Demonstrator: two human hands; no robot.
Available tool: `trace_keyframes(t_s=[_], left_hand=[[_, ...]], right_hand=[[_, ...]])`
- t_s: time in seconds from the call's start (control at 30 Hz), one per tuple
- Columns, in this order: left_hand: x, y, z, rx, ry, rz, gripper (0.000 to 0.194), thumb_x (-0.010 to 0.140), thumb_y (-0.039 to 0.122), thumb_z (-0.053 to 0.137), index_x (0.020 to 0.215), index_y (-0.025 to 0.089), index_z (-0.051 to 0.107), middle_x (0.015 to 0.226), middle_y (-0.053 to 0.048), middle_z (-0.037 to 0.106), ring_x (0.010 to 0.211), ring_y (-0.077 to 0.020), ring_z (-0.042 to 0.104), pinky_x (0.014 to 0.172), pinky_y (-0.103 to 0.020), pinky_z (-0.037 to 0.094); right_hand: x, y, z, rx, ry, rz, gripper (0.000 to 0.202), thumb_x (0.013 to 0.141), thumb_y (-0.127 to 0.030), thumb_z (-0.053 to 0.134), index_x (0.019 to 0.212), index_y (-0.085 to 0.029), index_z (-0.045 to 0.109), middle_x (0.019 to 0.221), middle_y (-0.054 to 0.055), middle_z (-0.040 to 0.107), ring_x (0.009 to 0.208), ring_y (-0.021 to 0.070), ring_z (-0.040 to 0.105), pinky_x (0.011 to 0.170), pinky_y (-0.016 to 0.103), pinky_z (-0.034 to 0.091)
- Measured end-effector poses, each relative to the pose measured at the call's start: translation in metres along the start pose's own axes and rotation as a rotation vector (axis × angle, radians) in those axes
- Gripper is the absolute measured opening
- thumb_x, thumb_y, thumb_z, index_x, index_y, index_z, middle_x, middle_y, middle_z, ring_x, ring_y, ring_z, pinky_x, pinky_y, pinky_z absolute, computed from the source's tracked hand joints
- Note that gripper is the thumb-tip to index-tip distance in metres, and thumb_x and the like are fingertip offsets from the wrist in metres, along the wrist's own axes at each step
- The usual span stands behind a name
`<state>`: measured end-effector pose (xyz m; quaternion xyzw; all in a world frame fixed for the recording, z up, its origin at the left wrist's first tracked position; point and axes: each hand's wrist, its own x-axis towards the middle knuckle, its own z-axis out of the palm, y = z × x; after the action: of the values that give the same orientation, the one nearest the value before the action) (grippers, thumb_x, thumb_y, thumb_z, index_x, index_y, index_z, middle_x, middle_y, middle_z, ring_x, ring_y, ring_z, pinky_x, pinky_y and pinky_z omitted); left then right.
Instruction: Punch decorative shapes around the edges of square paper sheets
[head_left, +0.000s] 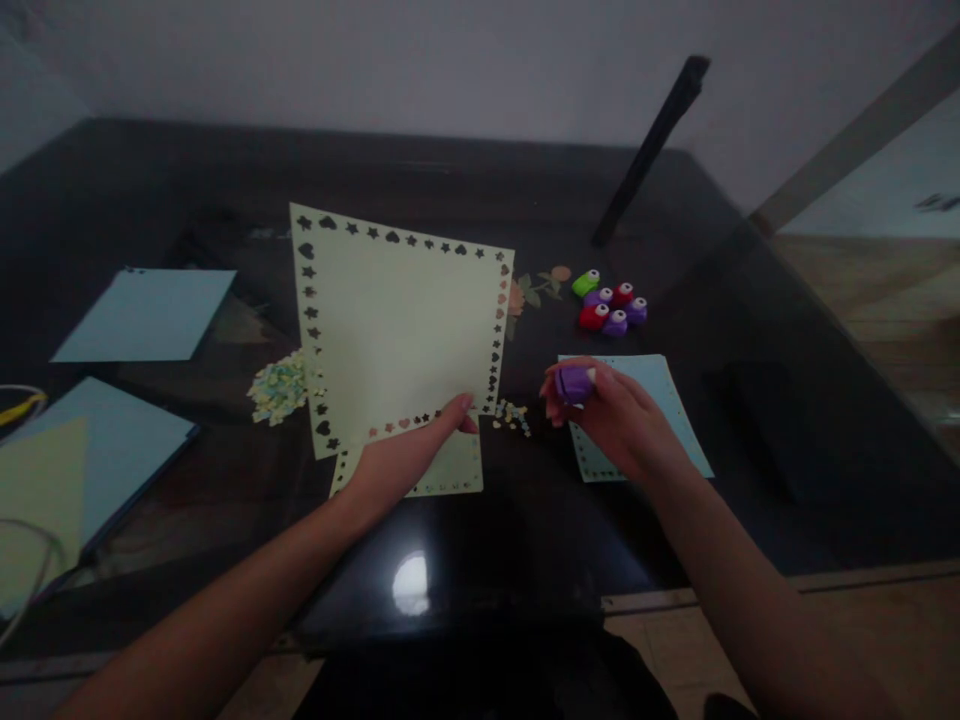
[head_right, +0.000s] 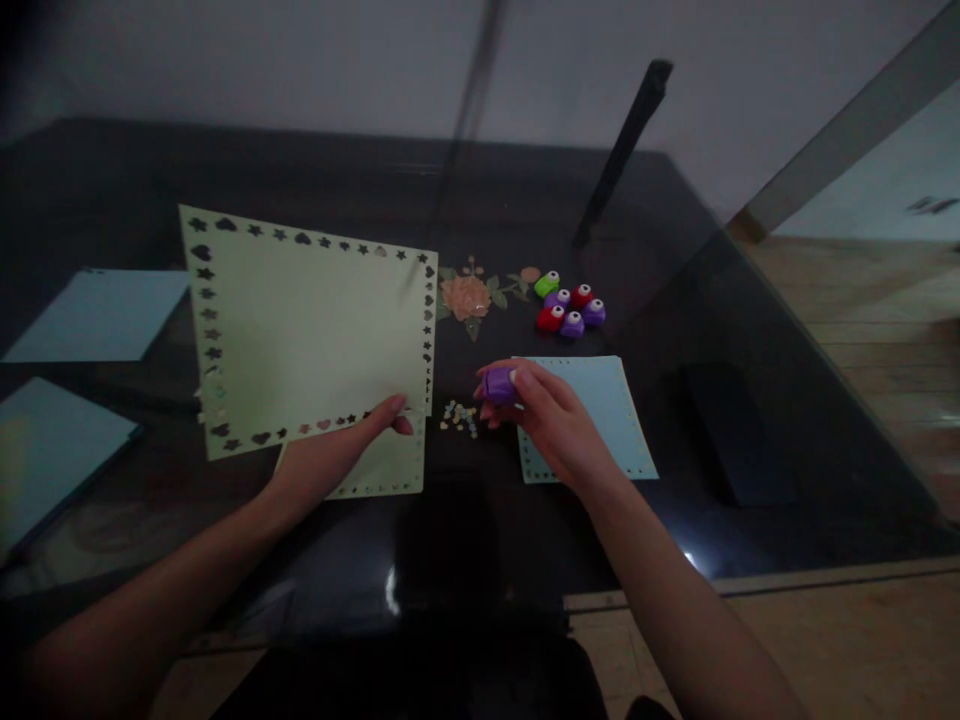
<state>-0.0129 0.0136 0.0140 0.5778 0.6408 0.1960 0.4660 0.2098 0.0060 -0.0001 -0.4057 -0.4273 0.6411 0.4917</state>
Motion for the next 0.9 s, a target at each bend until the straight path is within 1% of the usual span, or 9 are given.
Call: trace_keyframes(t_s=[0.1, 0.2, 0.33, 0.4, 0.47, 0.53, 0.63, 0.77, 0.9], left_hand=[[-0.001, 0.002, 0.0, 0.029, 0.003, 0.06, 0.038, 0.084, 0.049, 0.046, 0.059, 0.025, 0.063, 0.083, 0.001, 0.073, 0.092, -0.0237, 0.066, 0.096, -0.038, 0.043], [-0.003, 0.006, 0.0, 0.086, -0.007, 0.118, 0.039, 0.084, 0.042, 0.045, 0.053, 0.023, 0.06, 0.071, 0.0, 0.071, 0.081, -0.0227, 0.068, 0.092, -0.036, 0.045], [-0.001, 0.007, -0.002, 0.046, 0.041, 0.222, 0.033, 0.079, 0.037, 0.053, 0.051, 0.02, 0.057, 0.055, -0.002, 0.065, 0.06, -0.0195, 0.065, 0.069, -0.03, 0.05], [0.003, 0.004, -0.003, 0.007, 0.058, 0.26, 0.031, 0.077, 0.037, 0.055, 0.052, 0.019, 0.058, 0.049, -0.001, 0.062, 0.051, -0.017, 0.061, 0.059, -0.027, 0.048], [0.007, 0.0, -0.003, -0.026, 0.083, 0.294, 0.03, 0.076, 0.037, 0.056, 0.052, 0.018, 0.058, 0.046, 0.0, 0.059, 0.046, -0.0148, 0.057, 0.053, -0.025, 0.046], [0.011, -0.004, -0.003, -0.071, 0.104, 0.325, 0.029, 0.075, 0.038, 0.057, 0.055, 0.018, 0.057, 0.048, -0.001, 0.06, 0.044, -0.0135, 0.055, 0.05, -0.024, 0.044], [0.014, -0.007, -0.003, -0.163, 0.097, 0.364, 0.024, 0.074, 0.039, 0.059, 0.063, 0.018, 0.056, 0.049, 0.001, 0.06, 0.044, -0.0127, 0.054, 0.048, -0.023, 0.043], [0.017, -0.008, -0.008, -0.269, 0.051, 0.387, 0.019, 0.076, 0.036, 0.059, 0.076, 0.017, 0.059, 0.05, 0.004, 0.057, 0.047, -0.0125, 0.054, 0.049, -0.023, 0.043], [0.022, -0.01, -0.011, -0.304, 0.064, 0.365, 0.021, 0.076, 0.036, 0.061, 0.079, 0.016, 0.06, 0.05, 0.004, 0.056, 0.049, -0.0129, 0.053, 0.053, -0.024, 0.043]], right_hand=[[-0.001, -0.008, -0.005, -0.029, 0.084, -0.03, 0.021, 0.084, -0.038, 0.063, 0.099, -0.025, 0.07, 0.089, 0.001, 0.065, 0.071, 0.0118, 0.057, 0.06, 0.026, 0.045], [-0.004, -0.014, -0.01, -0.012, 0.129, -0.058, 0.02, 0.082, -0.034, 0.067, 0.101, -0.028, 0.069, 0.087, -0.001, 0.064, 0.071, 0.0104, 0.057, 0.061, 0.025, 0.045], [-0.008, -0.019, -0.018, -0.019, 0.172, -0.06, 0.021, 0.078, -0.033, 0.07, 0.098, -0.028, 0.069, 0.086, -0.001, 0.064, 0.073, 0.0115, 0.06, 0.066, 0.027, 0.05], [-0.01, -0.019, -0.022, -0.039, 0.207, -0.072, 0.028, 0.071, -0.028, 0.076, 0.098, -0.027, 0.069, 0.084, -0.002, 0.064, 0.071, 0.0114, 0.061, 0.066, 0.028, 0.051], [-0.012, -0.02, -0.028, -0.057, 0.252, -0.089, 0.033, 0.067, -0.026, 0.079, 0.098, -0.026, 0.068, 0.082, -0.003, 0.065, 0.066, 0.0105, 0.061, 0.063, 0.026, 0.051], [-0.013, -0.022, -0.034, -0.09, 0.295, -0.104, 0.032, 0.069, -0.031, 0.078, 0.099, -0.024, 0.067, 0.085, 0.0, 0.068, 0.064, 0.0105, 0.061, 0.062, 0.026, 0.051], [-0.011, -0.029, -0.048, -0.226, 0.346, -0.131, 0.032, 0.075, -0.043, 0.071, 0.098, -0.022, 0.064, 0.093, 0.005, 0.071, 0.069, 0.0145, 0.066, 0.065, 0.03, 0.053], [0.007, -0.037, -0.074, -0.405, 0.417, -0.201, 0.032, 0.078, -0.049, 0.064, 0.093, -0.021, 0.061, 0.092, 0.006, 0.071, 0.079, 0.0199, 0.069, 0.072, 0.036, 0.055], [0.045, -0.036, -0.093, -0.698, 0.491, -0.307, 0.032, 0.075, -0.044, 0.067, 0.094, -0.018, 0.063, 0.094, 0.008, 0.068, 0.087, 0.0219, 0.066, 0.08, 0.039, 0.052]])
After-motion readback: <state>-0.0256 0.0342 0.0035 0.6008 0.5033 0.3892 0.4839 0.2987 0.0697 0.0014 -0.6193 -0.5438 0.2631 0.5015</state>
